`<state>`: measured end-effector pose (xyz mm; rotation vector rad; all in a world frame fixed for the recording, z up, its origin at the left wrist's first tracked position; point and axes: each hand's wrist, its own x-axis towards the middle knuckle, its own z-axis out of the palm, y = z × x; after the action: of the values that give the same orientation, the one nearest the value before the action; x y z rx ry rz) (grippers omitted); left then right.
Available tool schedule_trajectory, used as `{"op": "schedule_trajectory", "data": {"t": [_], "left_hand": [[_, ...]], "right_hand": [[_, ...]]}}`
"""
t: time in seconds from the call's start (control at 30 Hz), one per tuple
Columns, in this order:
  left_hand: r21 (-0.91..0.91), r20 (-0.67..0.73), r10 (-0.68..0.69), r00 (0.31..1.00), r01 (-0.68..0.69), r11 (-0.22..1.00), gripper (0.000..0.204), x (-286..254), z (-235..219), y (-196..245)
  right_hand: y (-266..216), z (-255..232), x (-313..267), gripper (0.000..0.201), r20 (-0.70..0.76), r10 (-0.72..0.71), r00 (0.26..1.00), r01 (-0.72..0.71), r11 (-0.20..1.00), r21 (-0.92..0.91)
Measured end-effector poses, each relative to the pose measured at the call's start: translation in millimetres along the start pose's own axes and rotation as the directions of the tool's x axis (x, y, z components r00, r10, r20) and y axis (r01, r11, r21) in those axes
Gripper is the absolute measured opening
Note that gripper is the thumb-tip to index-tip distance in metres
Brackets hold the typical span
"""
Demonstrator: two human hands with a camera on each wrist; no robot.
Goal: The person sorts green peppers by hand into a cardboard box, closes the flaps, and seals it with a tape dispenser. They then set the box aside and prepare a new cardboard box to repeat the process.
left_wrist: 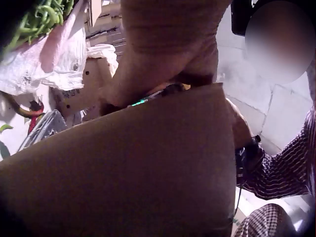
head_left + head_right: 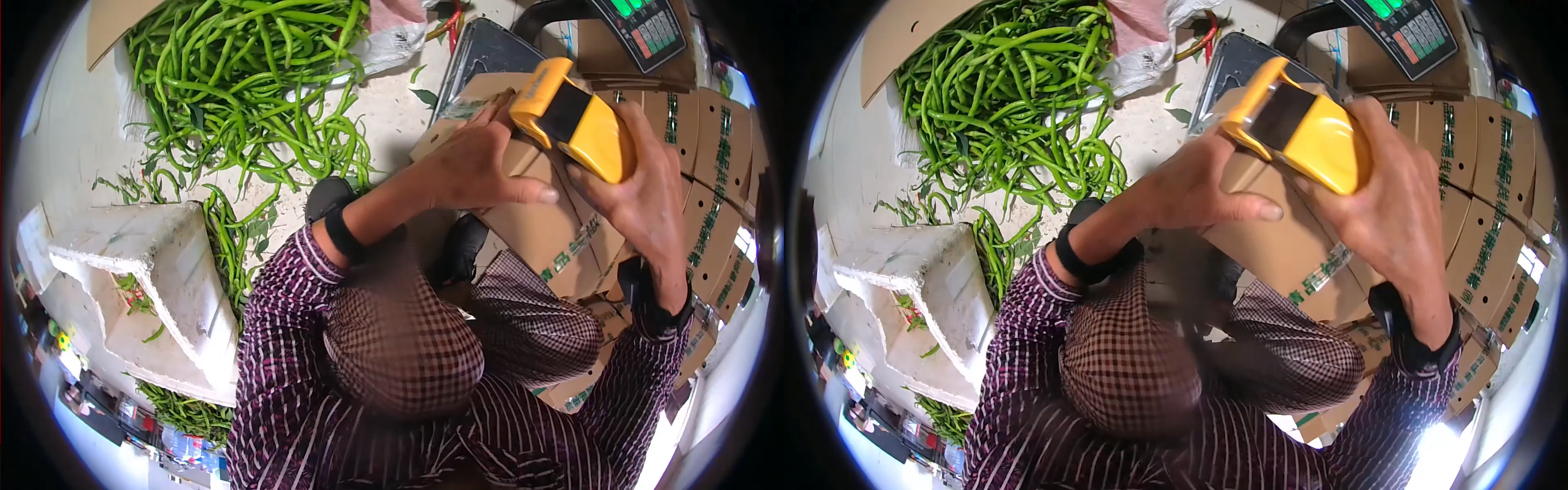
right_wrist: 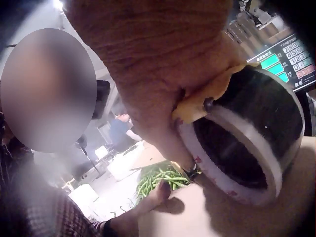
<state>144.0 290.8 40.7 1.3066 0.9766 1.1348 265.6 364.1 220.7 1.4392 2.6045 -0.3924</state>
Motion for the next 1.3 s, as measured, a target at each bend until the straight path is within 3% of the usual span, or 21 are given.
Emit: {"op": "schedule_trajectory", "data": {"t": [0.03, 0.07, 0.2, 0.3, 0.37, 0.4, 0.5, 0.53, 0.67, 0.73, 0.87, 0.93, 0.97, 1.03, 1.17, 1.23, 1.3], "left_hand": [[0.002, 0.104, -0.070, 0.992, 0.070, 0.998, 0.097, -1, 0, 7], [0.038, 0.103, -0.171, 0.980, 0.168, 0.985, 0.093, 0, 3, 9], [-0.014, 0.007, -0.108, 0.994, 0.108, 0.994, 0.088, -1, 8, 6], [-0.062, -0.040, -0.187, 0.982, 0.184, 0.981, 0.084, -4, 9, 15], [-0.344, 0.058, -0.211, 0.976, 0.218, 0.913, 0.086, -1, 4, 21], [-0.262, 0.007, -0.246, 0.969, 0.240, 0.935, 0.089, 2, 5, 16], [-0.170, -0.090, -0.210, 0.974, 0.193, 0.966, 0.090, 1, 11, 4], [-0.087, -0.081, -0.268, 0.960, 0.261, 0.962, 0.092, 0, 7, 8], [-0.085, -0.083, -0.325, 0.942, 0.318, 0.944, 0.092, -2, 11, -7], [-0.120, -0.110, -0.317, 0.942, 0.304, 0.945, 0.089, -4, 14, -7], [-0.183, -0.168, -0.311, 0.935, 0.280, 0.942, 0.085, -6, 18, -8], [-0.234, -0.221, -0.271, 0.937, 0.219, 0.947, 0.076, -5, 19, -5], [-0.240, -0.218, -0.271, 0.938, 0.218, 0.946, 0.076, -5, 18, -4], [-0.182, 0.004, -0.306, 0.952, 0.301, 0.936, 0.058, -3, 8, 4], [-0.163, 0.022, -0.332, 0.943, 0.331, 0.929, 0.057, -4, 8, 3], [-0.177, 0.005, -0.275, 0.962, 0.271, 0.946, 0.054, -4, 10, 3], [-0.166, -0.037, -0.228, 0.973, 0.219, 0.961, 0.056, -4, 12, 3]], "right_hand": [[1, -1, 1, 0.048, 0.011, -0.059, 0.998, 0.059, 0.998, -0.037], [2, -1, -1, 0.048, 0.004, -0.057, 0.998, 0.057, 0.998, -0.036], [2, -3, -3, 0.044, -0.035, -0.157, 0.987, 0.155, 0.986, -0.065], [0, -13, -5, 0.042, -0.055, -0.215, 0.975, 0.206, 0.970, -0.131], [-4, -25, 9, 0.067, 0.191, -0.053, 0.980, 0.095, 0.971, -0.219], [-3, -23, 15, 0.046, 0.028, -0.240, 0.970, 0.241, 0.950, -0.198], [-2, -19, 33, 0.048, 0.026, -0.227, 0.973, 0.228, 0.954, -0.197], [-5, -18, 37, 0.047, 0.032, -0.228, 0.973, 0.230, 0.956, -0.180], [-24, -15, 49, 0.050, 0.084, -0.206, 0.975, 0.222, 0.939, -0.262], [-34, -13, 48, 0.063, 0.135, -0.160, 0.978, 0.193, 0.938, -0.287], [-31, -24, 43, 0.050, 0.166, -0.149, 0.975, 0.188, 0.949, -0.253], [-23, -23, 35, 0.050, 0.077, -0.237, 0.968, 0.249, 0.931, -0.268], [-21, -25, 32, 0.050, 0.081, -0.233, 0.969, 0.247, 0.930, -0.273], [-36, -29, 28, 0.049, 0.188, -0.110, 0.976, 0.157, 0.953, -0.258], [-40, -29, 22, 0.048, 0.160, -0.189, 0.969, 0.233, 0.917, -0.323], [-44, -31, 20, 0.062, 0.315, 0.063, 0.947, 0.076, 0.910, -0.409], [-39, -32, 13, 0.061, 0.299, 0.033, 0.954, 0.087, 0.922, -0.378]]}}
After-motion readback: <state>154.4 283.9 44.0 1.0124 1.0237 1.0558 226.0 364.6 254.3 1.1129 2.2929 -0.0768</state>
